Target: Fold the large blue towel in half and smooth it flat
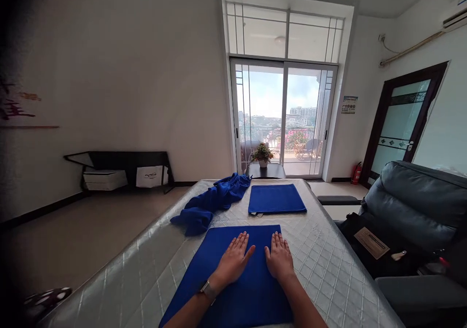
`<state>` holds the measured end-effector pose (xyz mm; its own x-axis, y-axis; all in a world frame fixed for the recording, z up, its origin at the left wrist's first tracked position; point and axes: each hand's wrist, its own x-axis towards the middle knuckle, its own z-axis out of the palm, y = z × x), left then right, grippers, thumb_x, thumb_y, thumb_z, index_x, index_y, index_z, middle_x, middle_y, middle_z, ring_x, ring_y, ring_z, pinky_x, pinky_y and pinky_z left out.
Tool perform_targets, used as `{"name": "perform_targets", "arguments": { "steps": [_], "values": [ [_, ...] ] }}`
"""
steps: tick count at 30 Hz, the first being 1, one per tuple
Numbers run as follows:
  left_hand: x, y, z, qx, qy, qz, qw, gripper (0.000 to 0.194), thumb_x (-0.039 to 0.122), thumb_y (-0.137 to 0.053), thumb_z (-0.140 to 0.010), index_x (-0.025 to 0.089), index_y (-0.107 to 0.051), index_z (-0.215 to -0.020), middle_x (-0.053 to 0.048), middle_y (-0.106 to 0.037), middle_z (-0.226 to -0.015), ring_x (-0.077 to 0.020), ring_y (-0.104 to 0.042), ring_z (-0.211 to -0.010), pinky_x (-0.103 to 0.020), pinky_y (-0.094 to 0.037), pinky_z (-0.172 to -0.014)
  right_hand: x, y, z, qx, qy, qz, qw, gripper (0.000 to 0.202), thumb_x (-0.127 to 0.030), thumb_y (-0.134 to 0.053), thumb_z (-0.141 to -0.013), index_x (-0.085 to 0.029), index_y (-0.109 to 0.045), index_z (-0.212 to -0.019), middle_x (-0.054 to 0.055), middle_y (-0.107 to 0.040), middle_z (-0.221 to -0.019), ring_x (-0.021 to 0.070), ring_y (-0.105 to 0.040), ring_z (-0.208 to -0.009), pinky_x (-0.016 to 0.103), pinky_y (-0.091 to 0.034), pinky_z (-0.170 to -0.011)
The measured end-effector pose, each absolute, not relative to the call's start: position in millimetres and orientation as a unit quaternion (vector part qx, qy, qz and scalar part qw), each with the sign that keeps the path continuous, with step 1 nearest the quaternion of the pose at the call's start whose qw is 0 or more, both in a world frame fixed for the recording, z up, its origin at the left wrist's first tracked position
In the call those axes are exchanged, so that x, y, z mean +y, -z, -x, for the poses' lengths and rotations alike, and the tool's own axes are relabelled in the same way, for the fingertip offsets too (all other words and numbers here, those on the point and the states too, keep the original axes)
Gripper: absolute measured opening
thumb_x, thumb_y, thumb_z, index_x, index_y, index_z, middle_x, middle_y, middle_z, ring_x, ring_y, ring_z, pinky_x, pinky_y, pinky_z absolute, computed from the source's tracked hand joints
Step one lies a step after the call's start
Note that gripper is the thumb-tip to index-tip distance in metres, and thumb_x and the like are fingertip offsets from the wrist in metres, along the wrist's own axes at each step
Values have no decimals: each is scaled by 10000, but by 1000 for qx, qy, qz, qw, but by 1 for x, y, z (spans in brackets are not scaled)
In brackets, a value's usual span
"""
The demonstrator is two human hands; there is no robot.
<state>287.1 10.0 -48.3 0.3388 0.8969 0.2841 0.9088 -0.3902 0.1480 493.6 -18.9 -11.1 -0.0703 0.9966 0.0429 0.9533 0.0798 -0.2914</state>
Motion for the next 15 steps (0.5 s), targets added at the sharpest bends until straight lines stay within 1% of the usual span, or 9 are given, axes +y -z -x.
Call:
{"name": "perform_targets", "arguments": {
  "steps": [2, 4, 7, 10, 12, 15],
  "values": [
    [-1, 54, -326, -498, 161, 852, -7, 678, 533, -187, -1070, 203, -296, -1653, -159, -392, -1680, -282, -326, -1578, -550, -329, -1263, -19, 13, -495, -730, -86, 669, 111, 691, -410, -258, -1047, -75, -282, -1650, 103, -174, -1731, 226, -138, -1612, 398, -107, -1298],
    [-8, 55, -351, -475, 169, 863, -23, 675, 510, -173, -1075, 187, -268, -1660, -174, -389, -1677, -289, -321, -1579, -555, -336, -1260, -18, 15, -496, -737, -83, 663, 104, 669, -377, -260, -1047, -99, -283, -1655, 87, -180, -1733, 216, -129, -1613, 385, -108, -1296],
    [-10, 50, -355, -481, 174, 859, -31, 692, 527, -165, -1074, 167, -283, -1653, -179, -391, -1673, -298, -318, -1579, -556, -323, -1269, -17, 16, -496, -737, -83, 663, 97, 666, -379, -251, -1053, -97, -279, -1656, 90, -189, -1731, 214, -127, -1613, 379, -110, -1294],
    [-8, 42, -322, -521, 160, 838, -32, 741, 603, -169, -1060, 167, -331, -1637, -160, -382, -1680, -292, -311, -1581, -545, -301, -1284, -16, 14, -495, -730, -81, 671, 99, 693, -419, -244, -1056, -67, -269, -1652, 107, -193, -1728, 221, -139, -1612, 386, -104, -1297],
    [-7, 39, -288, -557, 142, 818, -32, 791, 643, -162, -1048, 137, -355, -1624, -161, -360, -1687, -287, -297, -1585, -527, -285, -1295, -16, 14, -494, -727, -81, 674, 100, 705, -430, -234, -1054, -55, -261, -1651, 111, -200, -1727, 219, -140, -1612, 384, -97, -1299],
    [-6, 39, -229, -600, 118, 791, -14, 835, 656, -151, -1043, 82, -362, -1611, -176, -332, -1691, -292, -289, -1587, -514, -276, -1300, -15, 15, -493, -725, -83, 676, 99, 710, -435, -225, -1053, -54, -259, -1651, 106, -208, -1727, 214, -134, -1612, 381, -89, -1300]
  ]
}}
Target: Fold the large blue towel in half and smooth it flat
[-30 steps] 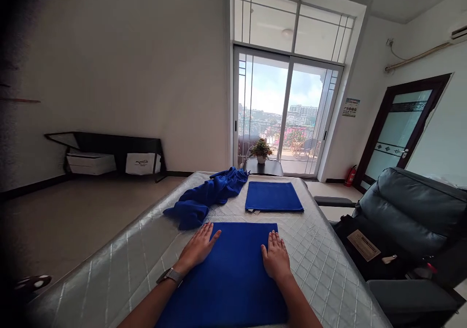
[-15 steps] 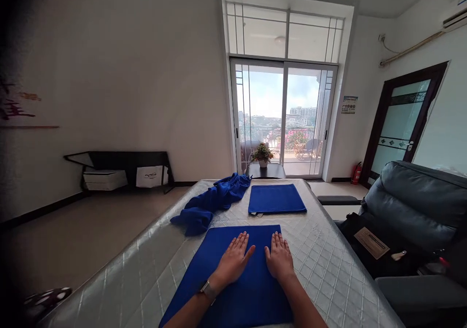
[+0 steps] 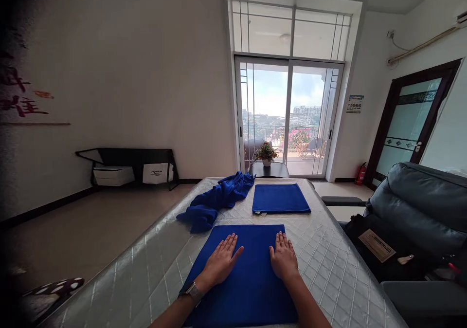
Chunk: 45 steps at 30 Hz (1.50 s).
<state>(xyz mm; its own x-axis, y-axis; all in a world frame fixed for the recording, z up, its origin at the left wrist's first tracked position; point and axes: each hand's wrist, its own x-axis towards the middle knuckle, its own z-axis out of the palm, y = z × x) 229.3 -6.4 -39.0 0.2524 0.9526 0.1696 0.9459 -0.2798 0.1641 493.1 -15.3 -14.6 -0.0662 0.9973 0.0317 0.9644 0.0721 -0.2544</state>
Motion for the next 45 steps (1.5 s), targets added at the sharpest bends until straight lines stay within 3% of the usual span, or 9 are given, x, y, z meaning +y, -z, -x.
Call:
{"name": "perform_targets", "arguments": {
  "steps": [7, 17, 24, 34, 45],
  "values": [
    [-10, 49, -151, 660, -103, -744, -1, 881, 663, -151, -1038, 12, -317, -1610, -203, -296, -1694, -298, -286, -1586, -494, -278, -1296, -14, 17, -494, -727, -77, 676, 93, 718, -449, -217, -1056, -49, -257, -1650, 108, -216, -1726, 214, -143, -1611, 377, -83, -1301],
    [-9, 62, -148, 651, -172, -740, -7, 874, 701, -186, -1019, 85, -370, -1611, -181, -368, -1682, -300, -340, -1569, -504, -302, -1285, -14, 15, -493, -726, -77, 678, 81, 726, -473, -204, -1056, -72, -234, -1660, 87, -201, -1733, 199, -136, -1612, 369, -89, -1302],
    [-15, 48, -151, 654, -158, -739, 16, 932, 710, -169, -1013, 7, -342, -1601, -225, -303, -1692, -308, -302, -1583, -490, -264, -1295, -15, 13, -490, -724, -63, 683, 77, 722, -462, -219, -1053, -63, -257, -1653, 98, -222, -1729, 199, -153, -1609, 370, -102, -1300],
    [-16, 47, -154, 655, -164, -738, 1, 875, 660, -228, -1023, 7, -382, -1585, -231, -351, -1673, -315, -330, -1572, -486, -276, -1286, -31, -1, -487, -730, -29, 680, 60, 688, -412, -196, -1059, -66, -278, -1648, 99, -233, -1723, 210, -161, -1608, 415, -116, -1301],
    [-14, 52, -153, 660, -162, -733, 10, 887, 674, -225, -1015, 23, -350, -1604, -207, -335, -1694, -300, -310, -1584, -473, -247, -1297, -60, 20, -491, -728, -62, 678, 80, 720, -479, -185, -1064, -73, -253, -1655, 91, -212, -1725, 216, -162, -1607, 416, -143, -1301]
  ]
}}
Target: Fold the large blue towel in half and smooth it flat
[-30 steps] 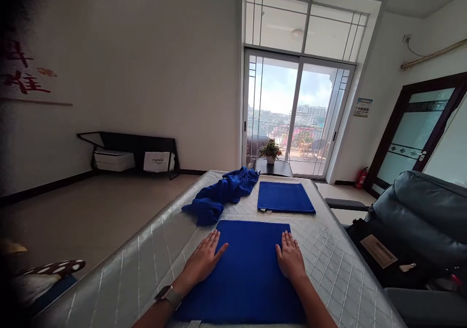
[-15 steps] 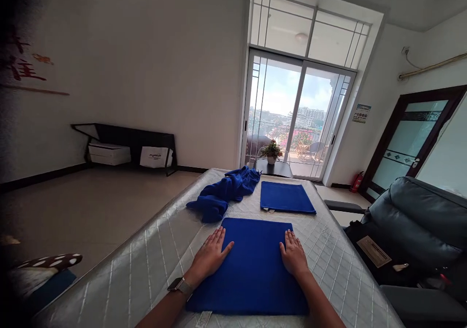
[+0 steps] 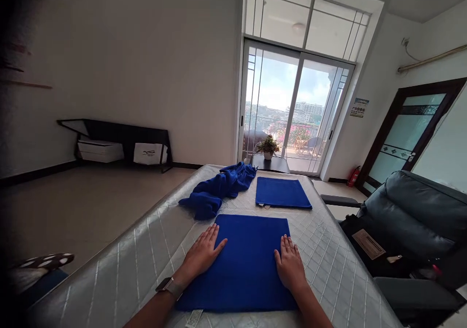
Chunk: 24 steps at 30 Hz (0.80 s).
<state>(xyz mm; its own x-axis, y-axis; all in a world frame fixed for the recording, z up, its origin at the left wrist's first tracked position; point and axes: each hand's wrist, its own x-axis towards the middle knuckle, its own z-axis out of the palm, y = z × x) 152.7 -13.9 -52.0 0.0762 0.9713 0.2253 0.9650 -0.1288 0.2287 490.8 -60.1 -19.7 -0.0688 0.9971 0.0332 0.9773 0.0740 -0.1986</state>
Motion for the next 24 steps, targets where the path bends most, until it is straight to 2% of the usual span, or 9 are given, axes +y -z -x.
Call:
{"name": "perform_targets", "arguments": {
  "steps": [9, 14, 17, 20, 24],
  "values": [
    [-13, 50, -151, 655, -137, -743, -6, 830, 619, -254, -1029, 23, -367, -1596, -199, -354, -1684, -293, -329, -1575, -463, -275, -1289, -60, 13, -490, -728, -80, 677, 78, 713, -459, -203, -1060, -65, -258, -1653, 96, -206, -1725, 220, -128, -1614, 416, -106, -1304],
    [-19, 37, -157, 679, -128, -720, -69, 922, 692, -264, -1006, -30, -408, -1560, -259, -405, -1639, -349, -390, -1541, -506, -300, -1278, -63, 8, -490, -723, -96, 679, 79, 710, -453, -214, -1059, -75, -239, -1659, 97, -192, -1728, 225, -121, -1615, 419, -93, -1303],
    [-30, 26, -184, 640, -151, -749, -82, 873, 697, -246, -1015, 46, -472, -1551, -215, -466, -1620, -336, -433, -1519, -503, -335, -1269, -63, 6, -489, -723, -101, 678, 84, 704, -448, -217, -1059, -82, -241, -1660, 97, -193, -1726, 226, -130, -1614, 421, -92, -1302],
    [-45, 20, -234, 552, -155, -819, -29, 774, 672, -236, -1033, 162, -519, -1542, -135, -513, -1608, -293, -479, -1493, -485, -388, -1248, -64, 6, -489, -722, -102, 677, 95, 695, -438, -232, -1060, -90, -252, -1660, 98, -193, -1724, 228, -141, -1613, 426, -94, -1300],
    [-58, 19, -313, 465, -162, -870, 19, 748, 641, -209, -1049, 175, -455, -1581, -136, -488, -1627, -270, -442, -1520, -480, -382, -1253, -65, 8, -492, -735, -94, 667, 83, 663, -394, -258, -1058, -109, -276, -1657, 102, -175, -1729, 244, -133, -1614, 437, -102, -1297]
  ]
}}
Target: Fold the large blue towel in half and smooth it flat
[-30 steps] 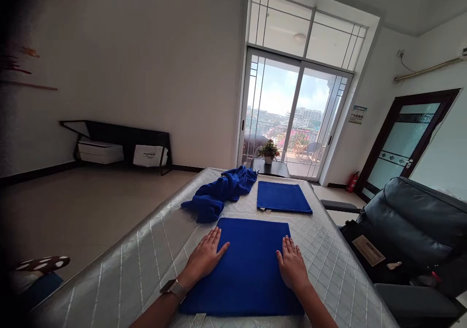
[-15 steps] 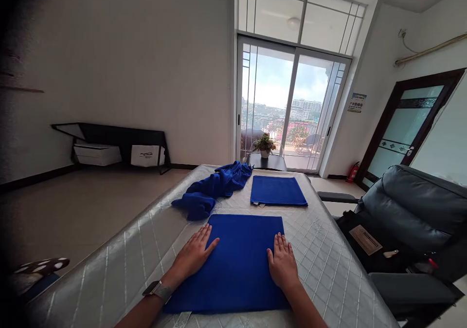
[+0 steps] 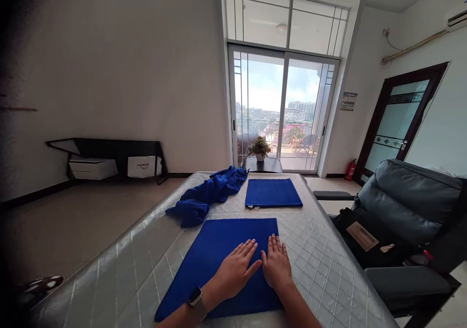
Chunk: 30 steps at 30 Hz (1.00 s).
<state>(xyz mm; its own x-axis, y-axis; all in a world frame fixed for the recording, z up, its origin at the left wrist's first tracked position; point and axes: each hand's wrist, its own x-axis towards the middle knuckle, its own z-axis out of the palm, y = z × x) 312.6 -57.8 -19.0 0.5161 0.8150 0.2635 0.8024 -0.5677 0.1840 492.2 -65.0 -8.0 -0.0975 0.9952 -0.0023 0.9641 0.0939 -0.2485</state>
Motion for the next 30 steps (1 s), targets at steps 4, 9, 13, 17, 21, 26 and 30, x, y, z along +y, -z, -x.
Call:
{"name": "perform_targets", "arguments": {
  "steps": [4, 9, 13, 17, 21, 26, 30],
  "values": [
    [-55, 20, -357, 447, -181, -875, 49, 706, 550, -157, -1076, 152, -394, -1609, -140, -450, -1651, -262, -379, -1554, -486, -354, -1272, -68, 7, -496, -759, -81, 644, 57, 640, -275, -279, -1028, -140, -297, -1654, 95, -151, -1736, 258, -106, -1616, 447, -101, -1296],
    [-48, 26, -341, 471, -164, -866, 46, 737, 596, -175, -1066, 147, -384, -1612, -141, -420, -1664, -273, -358, -1562, -502, -347, -1276, -66, 5, -493, -746, -79, 659, 61, 651, -350, -242, -1054, -101, -278, -1654, 114, -208, -1725, 250, -135, -1613, 436, -107, -1299],
    [-47, 31, -296, 512, -146, -846, 34, 749, 625, -172, -1058, 168, -385, -1612, -127, -400, -1673, -271, -343, -1569, -515, -342, -1276, -65, 4, -490, -729, -91, 672, 90, 682, -399, -244, -1054, -69, -277, -1649, 121, -229, -1716, 241, -154, -1610, 433, -118, -1300],
    [-48, 36, -235, 573, -129, -809, 25, 768, 652, -207, -1046, 163, -381, -1612, -117, -361, -1691, -278, -314, -1581, -512, -301, -1294, -66, 2, -490, -726, -99, 674, 89, 690, -414, -229, -1052, -79, -271, -1653, 99, -212, -1720, 234, -154, -1610, 430, -116, -1301],
    [-56, 45, -178, 609, -120, -784, 10, 772, 662, -230, -1039, 169, -378, -1614, -111, -344, -1698, -278, -311, -1582, -498, -291, -1297, -66, 4, -490, -723, -100, 679, 86, 702, -431, -223, -1049, -79, -261, -1655, 93, -210, -1722, 230, -140, -1612, 426, -113, -1304],
    [-65, 52, -152, 633, -134, -762, 9, 818, 678, -206, -1031, 128, -361, -1617, -135, -329, -1701, -272, -288, -1591, -495, -275, -1302, -63, 9, -491, -726, -85, 677, 82, 714, -451, -200, -1049, -74, -276, -1651, 86, -205, -1724, 227, -136, -1612, 429, -112, -1306],
    [-65, 54, -154, 644, -148, -750, 15, 859, 704, -221, -1017, 102, -364, -1612, -151, -346, -1694, -280, -297, -1588, -487, -277, -1300, -62, 11, -491, -725, -73, 682, 69, 715, -454, -191, -1051, -77, -262, -1654, 81, -209, -1724, 211, -143, -1610, 409, -106, -1306]
  ]
}}
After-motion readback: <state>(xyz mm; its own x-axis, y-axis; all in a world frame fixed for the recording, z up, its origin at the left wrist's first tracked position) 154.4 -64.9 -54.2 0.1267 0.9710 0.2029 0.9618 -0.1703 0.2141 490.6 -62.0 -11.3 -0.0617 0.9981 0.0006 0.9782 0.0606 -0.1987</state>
